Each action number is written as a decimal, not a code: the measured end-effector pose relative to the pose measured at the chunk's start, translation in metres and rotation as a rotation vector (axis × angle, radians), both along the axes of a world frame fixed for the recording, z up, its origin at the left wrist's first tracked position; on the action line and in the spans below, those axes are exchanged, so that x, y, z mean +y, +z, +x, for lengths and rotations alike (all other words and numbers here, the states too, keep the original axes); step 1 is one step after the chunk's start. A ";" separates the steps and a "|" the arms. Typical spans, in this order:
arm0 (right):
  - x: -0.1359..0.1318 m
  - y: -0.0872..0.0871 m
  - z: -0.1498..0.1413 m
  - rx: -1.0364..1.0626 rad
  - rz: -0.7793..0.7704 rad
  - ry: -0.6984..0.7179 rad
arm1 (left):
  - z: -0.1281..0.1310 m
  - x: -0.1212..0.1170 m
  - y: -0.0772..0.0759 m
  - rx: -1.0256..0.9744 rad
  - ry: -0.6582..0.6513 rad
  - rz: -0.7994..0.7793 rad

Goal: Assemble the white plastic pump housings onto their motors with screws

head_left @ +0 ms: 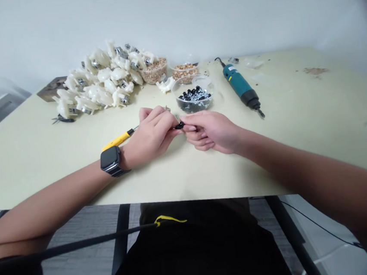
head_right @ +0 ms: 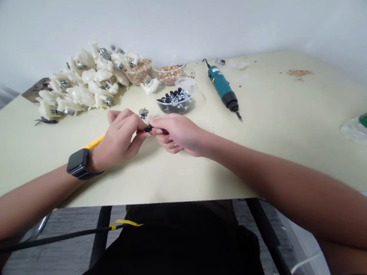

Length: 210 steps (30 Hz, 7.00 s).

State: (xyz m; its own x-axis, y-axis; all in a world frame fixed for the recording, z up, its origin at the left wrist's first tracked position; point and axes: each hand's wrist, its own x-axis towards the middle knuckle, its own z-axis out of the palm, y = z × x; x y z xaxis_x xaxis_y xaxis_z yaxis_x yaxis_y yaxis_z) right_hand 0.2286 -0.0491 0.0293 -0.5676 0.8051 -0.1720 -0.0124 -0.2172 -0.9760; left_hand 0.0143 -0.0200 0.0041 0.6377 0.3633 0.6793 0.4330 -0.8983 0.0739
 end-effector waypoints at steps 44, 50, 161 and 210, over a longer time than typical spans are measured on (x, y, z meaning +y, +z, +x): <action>0.006 -0.013 -0.003 0.027 0.507 -0.397 | 0.003 -0.006 0.030 -0.510 -0.424 -1.349; 0.001 -0.014 -0.003 -0.024 0.532 -0.368 | 0.003 -0.006 0.027 -0.483 -0.462 -1.354; 0.004 -0.017 0.003 -0.158 0.608 -0.214 | -0.010 0.018 0.029 -0.727 -0.225 -1.095; 0.018 -0.025 0.001 -0.102 0.401 -0.370 | -0.037 0.052 0.012 0.114 0.045 -0.187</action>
State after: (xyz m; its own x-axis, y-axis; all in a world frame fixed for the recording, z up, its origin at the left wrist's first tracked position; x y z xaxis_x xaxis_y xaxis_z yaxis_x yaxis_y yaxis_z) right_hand 0.2298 -0.0313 0.0044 -0.2311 0.9613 0.1497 0.0813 0.1724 -0.9817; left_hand -0.0231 0.0324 0.0160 0.6868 0.5058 0.5220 0.4874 -0.8533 0.1855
